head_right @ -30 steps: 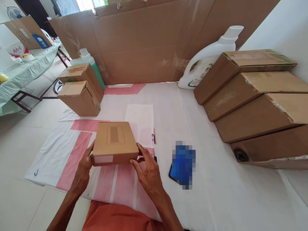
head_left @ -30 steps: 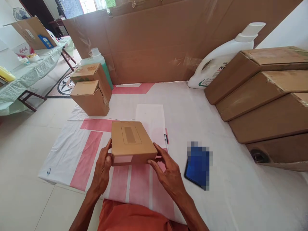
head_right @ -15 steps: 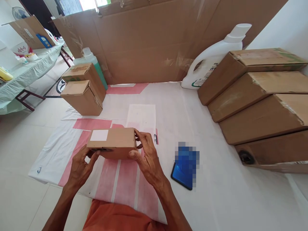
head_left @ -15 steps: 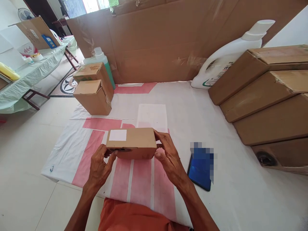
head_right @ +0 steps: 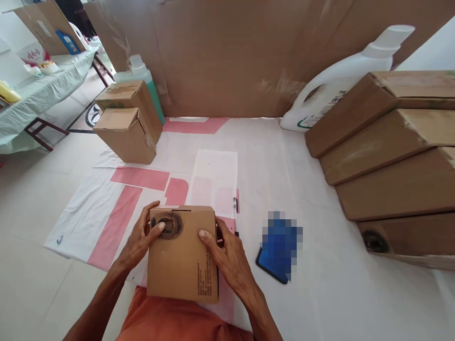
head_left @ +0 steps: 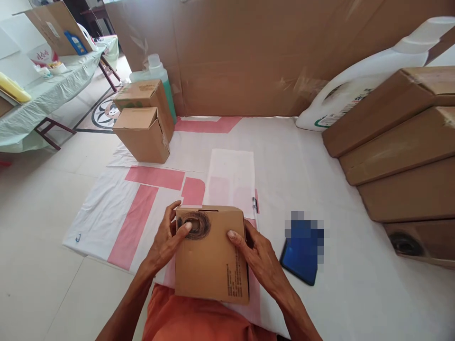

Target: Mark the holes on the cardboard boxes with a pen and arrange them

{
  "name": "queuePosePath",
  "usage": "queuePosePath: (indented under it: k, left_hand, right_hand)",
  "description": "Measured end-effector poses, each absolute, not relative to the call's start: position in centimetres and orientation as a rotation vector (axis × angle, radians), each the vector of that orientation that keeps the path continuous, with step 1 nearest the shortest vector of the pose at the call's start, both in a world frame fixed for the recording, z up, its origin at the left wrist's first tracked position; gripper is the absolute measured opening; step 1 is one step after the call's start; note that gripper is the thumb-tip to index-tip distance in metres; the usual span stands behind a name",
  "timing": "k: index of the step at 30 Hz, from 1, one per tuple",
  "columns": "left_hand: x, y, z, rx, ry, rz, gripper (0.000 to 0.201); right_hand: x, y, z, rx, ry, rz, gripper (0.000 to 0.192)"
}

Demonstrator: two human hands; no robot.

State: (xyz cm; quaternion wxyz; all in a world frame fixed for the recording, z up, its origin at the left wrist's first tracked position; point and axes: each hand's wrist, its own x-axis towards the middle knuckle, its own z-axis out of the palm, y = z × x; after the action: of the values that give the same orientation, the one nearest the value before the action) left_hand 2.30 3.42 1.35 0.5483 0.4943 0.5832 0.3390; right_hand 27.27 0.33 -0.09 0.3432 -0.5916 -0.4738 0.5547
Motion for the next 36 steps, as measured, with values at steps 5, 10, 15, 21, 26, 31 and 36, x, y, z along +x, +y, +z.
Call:
queuePosePath:
  k: [5,10,15,21,26,31,36]
  left_hand:
    - [4.2,2.1,0.8,1.158,1.419,0.691,0.084]
    - [4.7,1.1,1.1,1.230,1.500,0.679,0.083]
    - [4.3,-0.1,0.4,1.213,1.564,0.605,0.083]
    - [4.1,-0.7,-1.1,1.265,1.586,0.585,0.081]
    - [3.6,0.4,0.0,1.126,1.484,0.482,0.083]
    - [3.9,0.8,0.1,1.128,1.418,0.450,0.080]
    - [4.6,0.6,-0.9,1.261,1.361,0.495,0.077]
  right_hand:
    - [25.9,-1.3,-1.4,-1.723,-1.270,0.972,0.077]
    - [23.3,0.4,-1.3,-1.717,-1.467,0.567,0.066]
    - [21.7,0.5,-1.6,-1.794,-1.530,0.539,0.054]
    - [21.7,-0.7,-2.7,-1.841,-1.508,0.620,0.056]
    - [26.8,0.1,-2.6,-1.855,-1.276,0.761,0.057]
    - [31.2,1.2,-4.1,-2.309,-1.284,0.770,0.035]
    - [31.5,1.2,-4.9,-2.255,-1.234,0.895,0.025]
